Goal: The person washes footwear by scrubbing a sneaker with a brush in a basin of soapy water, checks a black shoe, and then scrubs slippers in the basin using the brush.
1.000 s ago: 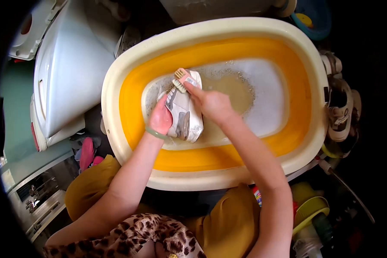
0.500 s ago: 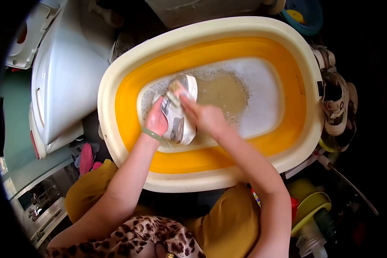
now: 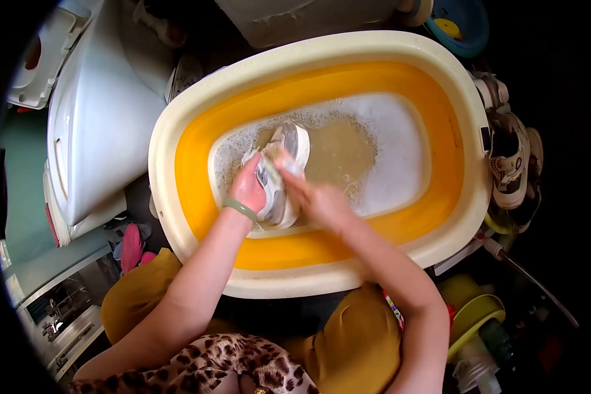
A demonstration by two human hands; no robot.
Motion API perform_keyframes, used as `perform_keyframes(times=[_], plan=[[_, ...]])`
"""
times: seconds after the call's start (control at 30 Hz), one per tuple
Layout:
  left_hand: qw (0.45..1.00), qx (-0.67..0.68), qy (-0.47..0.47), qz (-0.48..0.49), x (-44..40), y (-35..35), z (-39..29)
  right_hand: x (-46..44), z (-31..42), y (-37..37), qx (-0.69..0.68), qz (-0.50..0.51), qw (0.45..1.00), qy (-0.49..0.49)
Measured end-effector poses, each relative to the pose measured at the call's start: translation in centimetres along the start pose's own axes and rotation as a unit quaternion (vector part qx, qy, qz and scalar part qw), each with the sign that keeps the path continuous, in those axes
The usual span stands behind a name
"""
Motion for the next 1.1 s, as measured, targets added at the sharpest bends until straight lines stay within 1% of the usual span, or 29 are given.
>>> perform_keyframes(times=[0.07, 0.1, 0.13, 0.17, 0.2, 0.27, 0.3, 0.33, 0.37, 0.4, 0.47, 0.5, 0.53, 0.57, 0.6, 0.63, 0.67, 0.7, 0.77, 0.8, 0.87, 0.9, 0.93, 1.0, 1.03, 1.07, 1.1], plan=[[0.998, 0.037, 0.039, -0.039, 0.4, 0.9, -0.1, 3.3, 1.8, -0.1, -0.073, -0.082, 0.982, 0.156], [0.999, 0.015, 0.026, -0.027, 0.5, 1.2, -0.1, 3.5, 1.8, 0.5, -0.076, -0.081, 0.982, 0.153], [0.999, 0.014, 0.030, -0.032, 0.5, 1.6, 0.2, 3.3, 1.5, 1.2, 0.024, -0.001, 0.993, 0.113], [0.998, 0.004, 0.034, -0.046, 0.2, 2.0, 0.4, 2.6, 1.0, 1.8, 0.126, 0.078, 0.986, 0.073], [0.998, -0.007, 0.035, -0.058, -0.2, 2.1, 0.4, 0.4, 0.4, 2.4, 0.125, 0.074, 0.987, 0.073], [0.999, -0.002, 0.034, -0.042, -0.2, 1.4, 0.4, -4.2, -1.1, 3.7, 0.092, 0.010, 0.996, -0.010], [1.000, -0.008, 0.001, -0.016, -0.2, 0.9, 0.3, -4.4, -0.6, 3.4, 0.094, 0.007, 0.996, -0.010], [0.999, -0.013, -0.030, 0.014, -0.3, 0.3, 0.3, -4.5, -0.2, 3.0, 0.062, -0.010, 0.998, -0.030], [1.000, 0.012, -0.022, 0.016, -0.4, 0.2, 0.2, -4.5, -0.2, 2.7, 0.033, -0.025, 0.998, -0.046], [0.999, 0.015, -0.025, 0.023, -0.6, 0.3, 0.0, -2.8, -0.2, 1.4, 0.021, -0.041, 0.999, -0.013], [0.999, 0.038, 0.011, -0.024, -0.7, 1.9, -0.4, 1.6, 1.2, -0.1, -0.086, -0.045, 0.992, 0.075], [0.999, 0.037, 0.035, -0.020, -0.3, 2.2, -0.6, 2.2, 1.4, -0.2, -0.092, -0.039, 0.992, 0.075], [0.998, 0.038, 0.036, -0.028, -0.5, 3.1, -0.5, 2.9, 1.7, 0.1, -0.048, -0.042, 0.991, 0.114], [1.000, 0.017, 0.015, -0.021, -0.7, 3.8, -0.1, 3.7, 2.2, 0.5, -0.003, -0.043, 0.988, 0.149], [1.000, -0.007, -0.005, -0.007, -1.0, 4.0, 0.2, 2.5, 1.9, 1.6, -0.005, -0.043, 0.989, 0.143], [0.999, 0.018, 0.020, -0.032, 0.4, 2.1, 0.1, -0.7, 0.7, 2.9, 0.083, 0.027, 0.995, 0.057], [0.999, 0.016, 0.018, -0.032, 0.5, 1.9, 0.2, -2.5, -0.1, 3.4, 0.167, 0.097, 0.981, -0.025], [1.000, 0.008, -0.007, -0.020, 0.2, 1.7, 0.0, -3.1, 0.2, 3.1, 0.168, 0.091, 0.981, -0.021], [0.999, -0.001, -0.041, -0.013, -0.4, 1.2, -0.4, -4.4, 0.9, 2.7, 0.080, -0.013, 0.996, -0.025], [0.999, 0.003, -0.043, -0.006, -0.5, 0.8, -0.7, -3.3, 2.1, 2.5, 0.075, 0.014, 0.996, -0.035], [0.994, 0.000, 0.024, -0.102, 0.0, 1.6, -1.1, 0.7, 1.5, -0.9, -0.045, 0.004, 0.996, 0.080], [0.996, 0.015, 0.056, -0.063, 0.3, 1.9, -1.0, 1.2, 1.6, -0.9, -0.048, 0.005, 0.996, 0.078], [0.996, 0.014, 0.059, -0.067, 0.1, 2.2, -0.8, 1.7, 1.8, -0.8, -0.042, -0.011, 0.992, 0.120], [0.999, -0.004, 0.034, -0.025, 0.3, 2.9, 0.0, 1.9, 1.6, 0.0, -0.043, -0.022, 0.987, 0.152], [0.998, -0.042, -0.007, -0.042, -0.2, 3.1, 0.1, -0.7, 1.2, 1.8, 0.080, 0.039, 0.992, 0.085], [0.998, -0.043, -0.009, -0.041, -0.2, 2.7, 0.1, -2.7, 0.6, 2.8, 0.202, 0.099, 0.974, 0.020], [0.999, -0.032, -0.008, -0.027, -0.1, 2.1, -0.1, -3.7, 0.3, 2.6, 0.202, 0.096, 0.974, 0.024]])
Point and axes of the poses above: each hand's wrist, its own x-axis away from the middle knuckle, its own y-axis out of the back of the hand, z = x × y, the point moved 2 cm from there along -x, towards the middle knuckle, and after that the axes turned 5 degrees about -z, right-handed, at the moved point
